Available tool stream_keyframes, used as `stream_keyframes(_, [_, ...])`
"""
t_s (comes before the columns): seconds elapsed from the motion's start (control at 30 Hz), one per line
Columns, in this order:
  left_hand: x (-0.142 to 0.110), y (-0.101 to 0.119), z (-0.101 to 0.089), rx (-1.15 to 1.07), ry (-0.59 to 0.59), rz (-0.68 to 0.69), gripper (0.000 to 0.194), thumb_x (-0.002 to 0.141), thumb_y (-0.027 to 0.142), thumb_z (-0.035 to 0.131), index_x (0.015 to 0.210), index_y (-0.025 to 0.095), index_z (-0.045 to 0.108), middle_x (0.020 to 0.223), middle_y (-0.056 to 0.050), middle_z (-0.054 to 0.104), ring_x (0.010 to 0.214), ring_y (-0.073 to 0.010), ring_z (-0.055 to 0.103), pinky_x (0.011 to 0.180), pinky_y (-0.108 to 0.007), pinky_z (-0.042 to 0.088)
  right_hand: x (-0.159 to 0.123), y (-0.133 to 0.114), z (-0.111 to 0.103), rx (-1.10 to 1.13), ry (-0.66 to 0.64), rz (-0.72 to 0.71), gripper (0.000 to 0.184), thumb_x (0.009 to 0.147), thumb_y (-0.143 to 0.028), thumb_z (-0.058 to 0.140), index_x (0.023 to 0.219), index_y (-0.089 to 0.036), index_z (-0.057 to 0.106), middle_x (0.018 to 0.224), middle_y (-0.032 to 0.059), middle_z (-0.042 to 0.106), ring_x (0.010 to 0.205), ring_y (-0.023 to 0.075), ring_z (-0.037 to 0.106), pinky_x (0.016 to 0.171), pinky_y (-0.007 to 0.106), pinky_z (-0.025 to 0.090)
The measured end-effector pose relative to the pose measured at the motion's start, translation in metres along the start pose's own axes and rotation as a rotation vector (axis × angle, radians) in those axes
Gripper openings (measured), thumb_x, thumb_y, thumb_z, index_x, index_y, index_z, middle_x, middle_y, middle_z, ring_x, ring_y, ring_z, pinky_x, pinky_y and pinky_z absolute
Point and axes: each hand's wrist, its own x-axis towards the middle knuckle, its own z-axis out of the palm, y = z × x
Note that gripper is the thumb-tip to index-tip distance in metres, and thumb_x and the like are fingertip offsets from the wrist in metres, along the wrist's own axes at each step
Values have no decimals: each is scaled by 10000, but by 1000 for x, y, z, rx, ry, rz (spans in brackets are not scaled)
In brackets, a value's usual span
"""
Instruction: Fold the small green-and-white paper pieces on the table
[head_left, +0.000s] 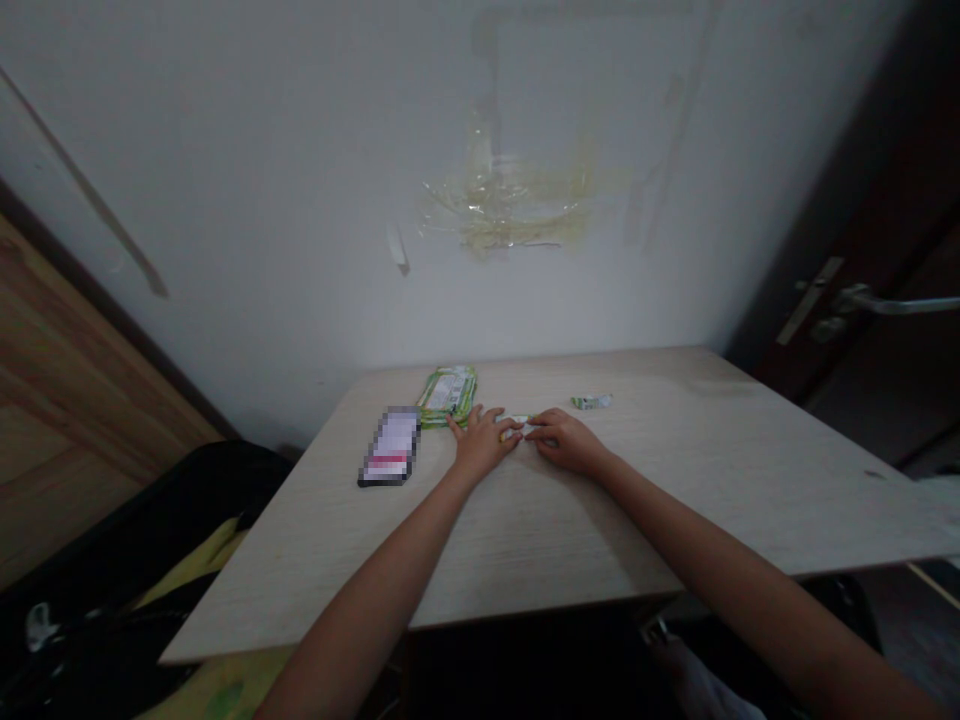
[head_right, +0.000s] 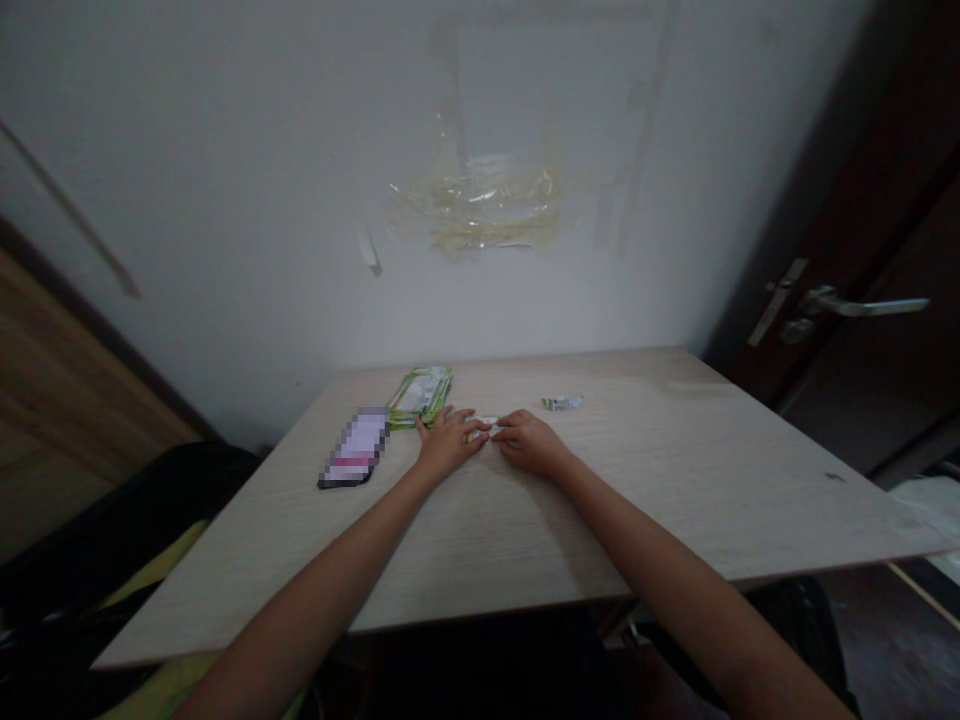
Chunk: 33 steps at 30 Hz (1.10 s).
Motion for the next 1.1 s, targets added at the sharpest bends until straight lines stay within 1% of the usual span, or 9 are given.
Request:
stream_keyframes(0.17, [-1,1,-1,15,-7,3,317,909,566,527,1184,489,665,1455,31,536,1434,-378,271,1079,-791,0,-1,0,-1,1,5,-4,268,852,-143,605,1047,-219,774,1159,109,709,1070,228,616,945,375,502])
stream_keyframes(0.33, [-4,3,-3,35,19,29,317,933,557,483,1190,493,656,1438,39,551,1432,-376,276,1062,-810,-25,-2,1,0,-3,0,2,275,854,-147,608,1066,-217,769,1171,109,699,1095,235,599,954,379,498])
stream_keyframes(0.53, [-5,2,-2,53,13,37,338,943,568,446,1220,511,631,1457,50,532,1435,-375,271,1069,-806,-34,-3,3,3,10,7,25,261,858,-164,611,1056,-217,773,1163,111,700,1121,236,591,964,380,496])
stream_keyframes(0.83, [-4,4,-4,53,-3,38,326,952,536,453,1212,483,642,1434,35,560,1354,-330,386,1079,-789,-53,-2,-2,1,-8,-19,53,270,868,-167,601,1070,-224,770,1174,109,693,1133,233,585,981,385,494])
stream_keyframes(0.97, [-4,7,-7,60,-18,7,325,951,526,457,1212,479,645,1440,32,556,1347,-325,388,1103,-761,-32,-1,-6,-1,-23,-36,82,264,874,-176,603,1071,-233,770,1179,107,688,1129,231,583,981,391,493])
stream_keyframes(1.1, [-4,7,-7,55,-15,1,312,951,520,460,1200,490,646,1431,40,563,1337,-320,392,1095,-768,-28,-2,-7,-1,-44,-41,80,260,873,-184,618,1076,-249,768,1192,102,680,1155,234,566,981,396,491])
